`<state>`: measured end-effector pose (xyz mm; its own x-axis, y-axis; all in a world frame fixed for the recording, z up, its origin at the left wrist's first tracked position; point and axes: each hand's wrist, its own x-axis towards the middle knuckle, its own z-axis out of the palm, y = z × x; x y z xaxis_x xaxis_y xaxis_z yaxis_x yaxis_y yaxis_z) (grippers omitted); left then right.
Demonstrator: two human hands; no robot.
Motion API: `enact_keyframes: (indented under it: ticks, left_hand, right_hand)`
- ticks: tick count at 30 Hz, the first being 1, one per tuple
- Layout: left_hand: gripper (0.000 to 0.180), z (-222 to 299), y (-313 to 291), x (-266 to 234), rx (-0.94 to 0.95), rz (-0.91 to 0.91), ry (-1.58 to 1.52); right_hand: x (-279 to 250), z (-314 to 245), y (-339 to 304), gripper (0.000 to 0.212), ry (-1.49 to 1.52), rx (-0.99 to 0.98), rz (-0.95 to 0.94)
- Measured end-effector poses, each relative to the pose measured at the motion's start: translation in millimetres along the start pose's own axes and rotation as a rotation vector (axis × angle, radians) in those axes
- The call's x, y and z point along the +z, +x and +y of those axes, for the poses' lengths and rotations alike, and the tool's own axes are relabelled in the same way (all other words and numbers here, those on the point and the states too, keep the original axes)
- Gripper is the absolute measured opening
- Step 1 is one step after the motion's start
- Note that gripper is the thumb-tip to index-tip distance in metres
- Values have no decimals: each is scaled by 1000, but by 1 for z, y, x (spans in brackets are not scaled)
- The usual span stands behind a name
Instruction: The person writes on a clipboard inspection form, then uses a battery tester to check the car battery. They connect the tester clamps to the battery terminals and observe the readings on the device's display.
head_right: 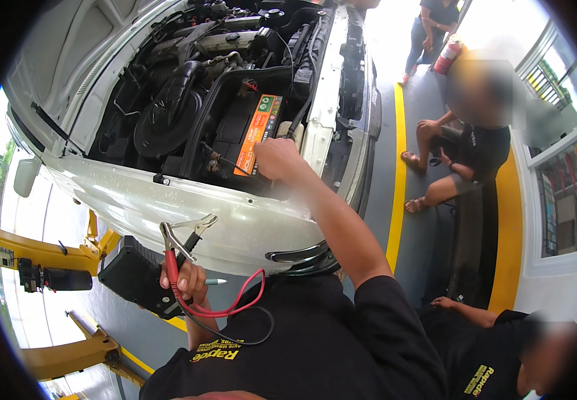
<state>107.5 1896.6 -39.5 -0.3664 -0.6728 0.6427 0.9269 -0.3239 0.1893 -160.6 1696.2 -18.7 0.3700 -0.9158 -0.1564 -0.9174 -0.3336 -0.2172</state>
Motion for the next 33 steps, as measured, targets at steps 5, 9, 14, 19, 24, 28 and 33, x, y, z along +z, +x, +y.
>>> enact_keyframes:
  ticks: [5,9,14,19,24,28,33]
  left_hand:
    - [15,-1,-3,-4,13,18,-47]
    - [15,-5,2,-5,21,27,-54]
    - [15,-3,11,-10,-18,-30,-35]
    - [17,0,21,-18,-36,-53,-44]
    - [14,0,38,-12,-21,-42,-41]
    - [13,-6,39,-12,-36,-12,-12]
    - [13,-8,30,-9,-41,8,-5]
  right_hand:
    - [0,-1,0,28,24,-1,29]
    - [8,-1,-2,19,81,22,117]
    - [4,-2,-6,46,60,57,24]
    - [8,6,-15,62,107,74,11]
    - [5,-2,-20,67,84,90,23]
    - [11,2,-22,70,76,120,22]
    - [5,-1,-25,67,67,112,4]
